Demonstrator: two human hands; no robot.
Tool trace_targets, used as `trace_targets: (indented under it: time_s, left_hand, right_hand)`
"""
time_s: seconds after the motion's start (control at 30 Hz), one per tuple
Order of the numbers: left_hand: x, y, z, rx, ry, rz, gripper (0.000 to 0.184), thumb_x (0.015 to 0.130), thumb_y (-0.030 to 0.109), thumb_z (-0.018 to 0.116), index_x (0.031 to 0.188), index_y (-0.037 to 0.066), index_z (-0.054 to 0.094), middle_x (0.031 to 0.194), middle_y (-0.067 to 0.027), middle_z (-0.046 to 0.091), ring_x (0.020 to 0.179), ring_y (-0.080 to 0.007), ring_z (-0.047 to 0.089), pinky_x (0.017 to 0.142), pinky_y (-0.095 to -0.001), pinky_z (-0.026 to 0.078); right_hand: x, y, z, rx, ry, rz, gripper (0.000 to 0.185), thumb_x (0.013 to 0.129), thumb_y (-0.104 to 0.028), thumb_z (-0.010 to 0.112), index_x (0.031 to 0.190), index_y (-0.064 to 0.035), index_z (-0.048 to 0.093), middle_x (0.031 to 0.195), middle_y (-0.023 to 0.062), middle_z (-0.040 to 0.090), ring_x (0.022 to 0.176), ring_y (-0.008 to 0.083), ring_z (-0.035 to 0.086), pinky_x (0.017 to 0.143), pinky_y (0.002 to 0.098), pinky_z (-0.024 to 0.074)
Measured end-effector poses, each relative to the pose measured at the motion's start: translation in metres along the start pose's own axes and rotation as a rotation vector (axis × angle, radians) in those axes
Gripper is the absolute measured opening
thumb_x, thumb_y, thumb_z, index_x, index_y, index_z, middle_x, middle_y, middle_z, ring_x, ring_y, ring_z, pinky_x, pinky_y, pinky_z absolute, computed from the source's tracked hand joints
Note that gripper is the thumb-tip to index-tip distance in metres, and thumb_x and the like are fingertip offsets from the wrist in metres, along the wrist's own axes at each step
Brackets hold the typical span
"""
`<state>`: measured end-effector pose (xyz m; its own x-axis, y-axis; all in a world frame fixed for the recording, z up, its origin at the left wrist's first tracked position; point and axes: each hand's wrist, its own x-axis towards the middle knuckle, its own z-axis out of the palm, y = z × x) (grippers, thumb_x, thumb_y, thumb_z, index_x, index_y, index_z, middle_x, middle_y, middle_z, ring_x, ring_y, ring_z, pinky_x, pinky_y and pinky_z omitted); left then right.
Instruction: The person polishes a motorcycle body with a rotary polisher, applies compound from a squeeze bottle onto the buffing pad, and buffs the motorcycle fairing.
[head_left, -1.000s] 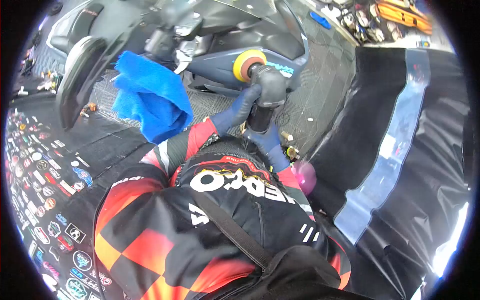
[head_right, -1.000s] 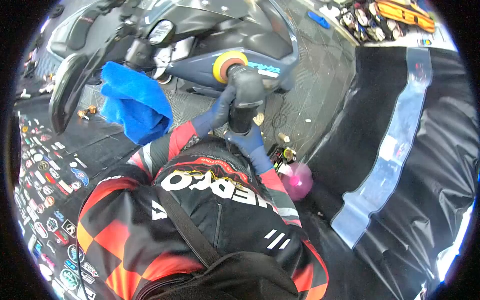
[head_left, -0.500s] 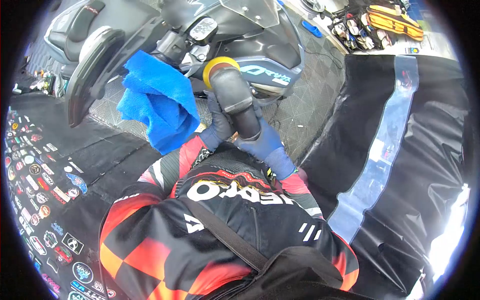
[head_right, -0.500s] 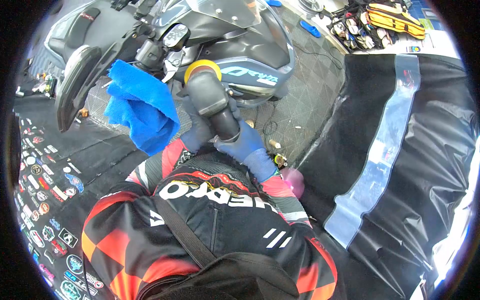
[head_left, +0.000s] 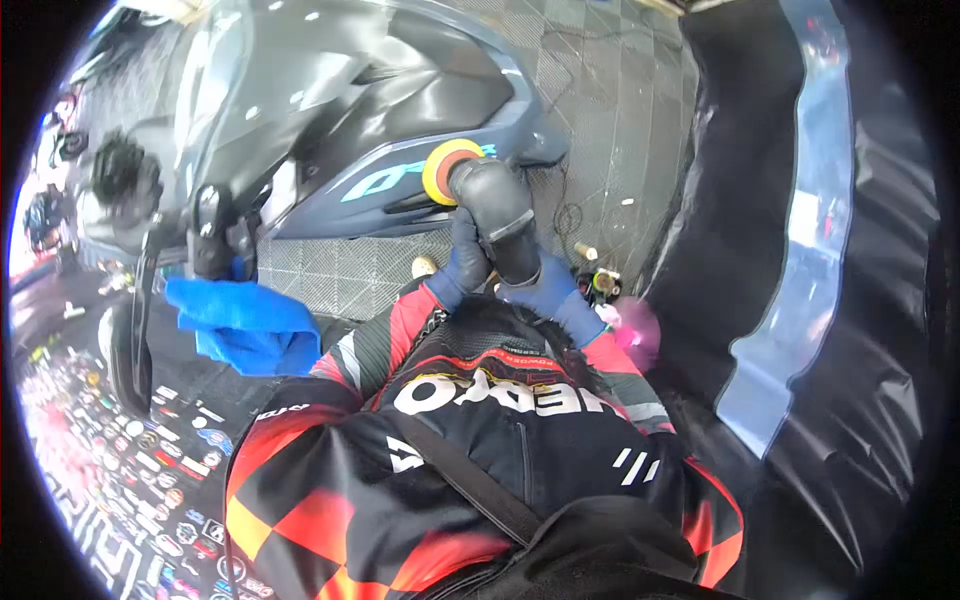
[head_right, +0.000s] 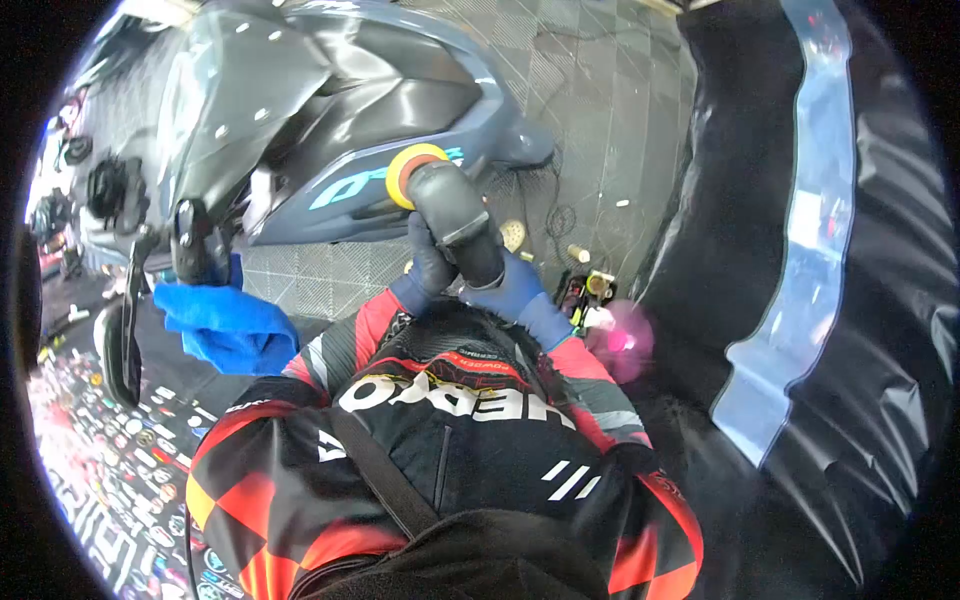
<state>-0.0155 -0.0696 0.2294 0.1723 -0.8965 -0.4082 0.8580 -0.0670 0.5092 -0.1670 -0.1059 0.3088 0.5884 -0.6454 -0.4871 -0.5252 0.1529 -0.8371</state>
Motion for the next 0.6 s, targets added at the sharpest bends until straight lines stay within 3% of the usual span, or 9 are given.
trace_targets:
  time_s: [0.23, 0.3, 0.37, 0.43, 0.57, 0.6]
  left_hand:
    - [0.047, -0.027, 0.068, 0.154, 0.132, 0.0, 0.08, 0.091, 0.073, 0.038, 0.133, 0.006, 0.049, 0.128, -0.0123, 0.058, 0.116, -0.0246, 0.057, 0.101, -0.0401, 0.047]
    - [0.069, -0.033, 0.081, 0.1, 0.014, -0.138, 0.072, 0.095, 0.066, 0.04, 0.131, 0.006, 0.052, 0.127, -0.0113, 0.059, 0.115, -0.0206, 0.058, 0.1, -0.0363, 0.047]
    - [0.099, -0.05, 0.08, 0.156, 0.037, -0.107, 0.074, 0.095, 0.066, 0.041, 0.13, 0.003, 0.052, 0.122, -0.0135, 0.061, 0.11, -0.021, 0.059, 0.095, -0.0353, 0.049]
    - [0.134, -0.074, 0.053, 0.278, 0.0, -0.133, 0.073, 0.095, 0.065, 0.043, 0.128, 0.001, 0.053, 0.116, -0.0119, 0.062, 0.104, -0.0191, 0.06, 0.09, -0.034, 0.049]
    - [0.154, -0.059, 0.092, 0.566, 0.029, 0.044, 0.071, 0.092, 0.065, 0.05, 0.124, 0.001, 0.055, 0.11, -0.0106, 0.063, 0.096, -0.0167, 0.059, 0.085, -0.0332, 0.049]
    - [0.145, -0.042, 0.107, 0.678, 0.023, -0.013, 0.068, 0.091, 0.064, 0.052, 0.118, 0.002, 0.058, 0.103, -0.0091, 0.064, 0.089, -0.0163, 0.059, 0.079, -0.0334, 0.049]
  right_hand:
    - [0.03, 0.077, -0.061, 0.176, -0.07, 0.102, 0.076, 0.063, -0.038, 0.088, 0.124, -0.0037, 0.057, 0.114, 0.0118, 0.068, 0.103, 0.0233, 0.065, 0.093, 0.0372, 0.05]
    - [0.04, 0.077, -0.083, 0.255, -0.163, 0.107, 0.069, 0.066, -0.035, 0.086, 0.121, -0.0041, 0.059, 0.111, 0.0096, 0.068, 0.098, 0.02, 0.064, 0.092, 0.0363, 0.0501]
    - [0.053, 0.091, -0.096, 0.4, -0.124, 0.083, 0.045, 0.072, -0.026, 0.083, 0.108, -0.005, 0.065, 0.096, 0.0031, 0.068, 0.084, 0.0131, 0.063, 0.079, 0.0316, 0.0517]
    - [0.07, 0.108, -0.108, 0.37, -0.103, 0.035, 0.043, 0.074, -0.026, 0.08, 0.108, -0.0049, 0.065, 0.093, 0.0033, 0.067, 0.082, 0.0129, 0.062, 0.077, 0.0313, 0.0516]
    - [0.082, 0.098, -0.112, 0.53, -0.124, 0.102, 0.044, 0.078, -0.03, 0.075, 0.111, -0.003, 0.062, 0.092, 0.0058, 0.066, 0.079, 0.0152, 0.063, 0.074, 0.0312, 0.0527]
    - [0.082, 0.096, -0.109, 0.669, -0.155, 0.17, 0.045, 0.079, -0.03, 0.074, 0.111, -0.0025, 0.061, 0.092, 0.0061, 0.066, 0.079, 0.0164, 0.064, 0.074, 0.0319, 0.0531]
